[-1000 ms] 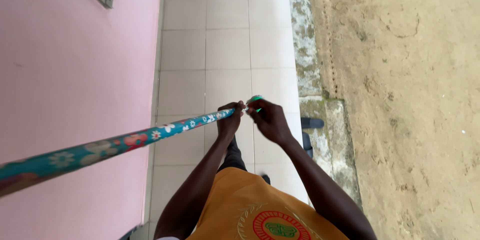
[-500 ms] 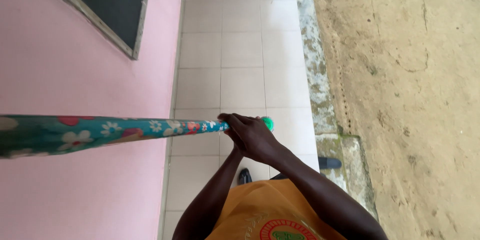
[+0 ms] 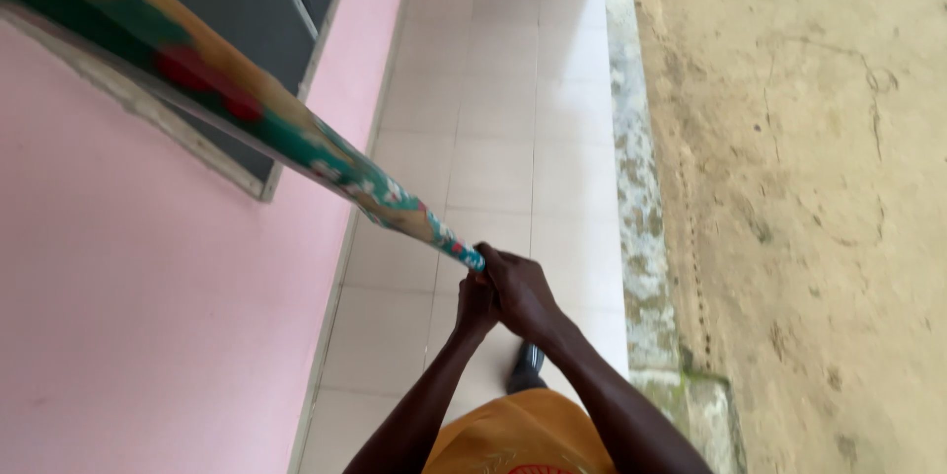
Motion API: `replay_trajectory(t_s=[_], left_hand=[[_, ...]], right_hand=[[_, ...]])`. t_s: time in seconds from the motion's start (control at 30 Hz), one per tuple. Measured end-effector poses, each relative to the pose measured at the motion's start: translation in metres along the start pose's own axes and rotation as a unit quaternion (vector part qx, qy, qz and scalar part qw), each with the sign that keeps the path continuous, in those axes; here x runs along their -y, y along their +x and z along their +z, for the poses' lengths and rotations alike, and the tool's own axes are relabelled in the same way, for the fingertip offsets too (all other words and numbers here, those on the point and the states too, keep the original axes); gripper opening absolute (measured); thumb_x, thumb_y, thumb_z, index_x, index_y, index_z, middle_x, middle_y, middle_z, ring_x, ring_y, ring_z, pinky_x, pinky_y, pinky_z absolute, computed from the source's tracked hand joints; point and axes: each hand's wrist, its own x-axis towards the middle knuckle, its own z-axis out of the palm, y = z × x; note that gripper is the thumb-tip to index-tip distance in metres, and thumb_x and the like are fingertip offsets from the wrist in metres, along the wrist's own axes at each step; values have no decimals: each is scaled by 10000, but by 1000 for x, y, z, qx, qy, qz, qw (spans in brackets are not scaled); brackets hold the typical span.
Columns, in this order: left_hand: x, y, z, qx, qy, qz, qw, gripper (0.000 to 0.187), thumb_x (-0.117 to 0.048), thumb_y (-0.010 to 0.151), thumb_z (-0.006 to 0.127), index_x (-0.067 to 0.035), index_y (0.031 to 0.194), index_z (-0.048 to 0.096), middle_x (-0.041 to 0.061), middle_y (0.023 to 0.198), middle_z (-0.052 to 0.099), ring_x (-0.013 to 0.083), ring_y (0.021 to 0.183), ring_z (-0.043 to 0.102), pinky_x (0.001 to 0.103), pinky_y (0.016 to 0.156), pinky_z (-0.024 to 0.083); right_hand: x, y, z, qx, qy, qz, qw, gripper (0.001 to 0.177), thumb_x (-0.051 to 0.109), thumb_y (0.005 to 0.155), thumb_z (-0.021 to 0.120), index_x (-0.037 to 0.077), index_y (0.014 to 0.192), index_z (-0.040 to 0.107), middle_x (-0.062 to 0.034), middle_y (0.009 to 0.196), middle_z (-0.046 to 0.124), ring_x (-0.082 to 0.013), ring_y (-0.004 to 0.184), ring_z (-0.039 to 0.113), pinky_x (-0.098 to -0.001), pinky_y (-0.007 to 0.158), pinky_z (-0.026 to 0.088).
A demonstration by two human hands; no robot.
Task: The person mops a tiled floor using a mop, then rinses and wrings the mop head in a bucket of water before continuing to mop.
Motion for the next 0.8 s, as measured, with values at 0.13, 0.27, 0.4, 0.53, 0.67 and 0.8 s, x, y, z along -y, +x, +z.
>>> replay_trajectory(t_s=[0.13, 0.27, 0.4, 0.53, 0.67, 0.8], left_hand=[[-43, 60, -5, 41, -4, -83, 996, 354, -313, 857, 689, -46, 1071, 598, 141, 969, 765, 263, 955, 755, 399, 780, 590], [-70, 114, 8, 17, -76, -103, 992, 333, -283, 882, 651, -78, 1120, 542, 88, 1030, 715, 216, 990, 711, 390, 797, 565], [-61, 174, 34, 15, -141, -45, 989, 249, -263, 953, 614, -51, 1075, 565, 97, 997, 692, 206, 947, 688, 385, 774, 543], [-39, 242, 53, 15, -53, 72, 996, 239, -242, 954, 635, -33, 1059, 586, 98, 977, 710, 205, 917, 697, 395, 747, 533], [-36, 315, 62, 27, -136, 26, 990, 214, -231, 961, 580, -48, 1042, 656, 87, 969, 768, 228, 926, 761, 393, 760, 605], [-49, 382, 49, 27, -80, 35, 996, 241, -218, 956, 585, -36, 1095, 659, 148, 983, 768, 319, 970, 748, 430, 807, 590]], right_hand=[[-56, 43, -27, 40, -3, 16, 999, 367, 11, 803, 686, 51, 1149, 574, -124, 876, 708, -320, 747, 712, -415, 613, 564], [-85, 84, -66, 60, 19, 7, 998, 402, 85, 890, 680, 60, 1276, 568, -120, 926, 732, -295, 745, 742, -395, 620, 581], [-95, 123, -104, 40, 70, 18, 997, 517, 212, 933, 711, 32, 1376, 515, -151, 908, 724, -309, 712, 733, -410, 591, 559], [-124, 172, -117, 15, 47, 28, 998, 462, 221, 936, 705, 17, 1325, 563, -163, 904, 735, -320, 689, 730, -416, 598, 562], [-174, 220, -113, -34, 87, -4, 996, 286, 131, 905, 711, 0, 1153, 657, -163, 960, 760, -301, 784, 765, -400, 660, 604], [-217, 280, -99, -18, 79, 106, 991, 211, 107, 909, 723, 26, 1101, 690, -133, 939, 771, -251, 801, 768, -373, 723, 622]])
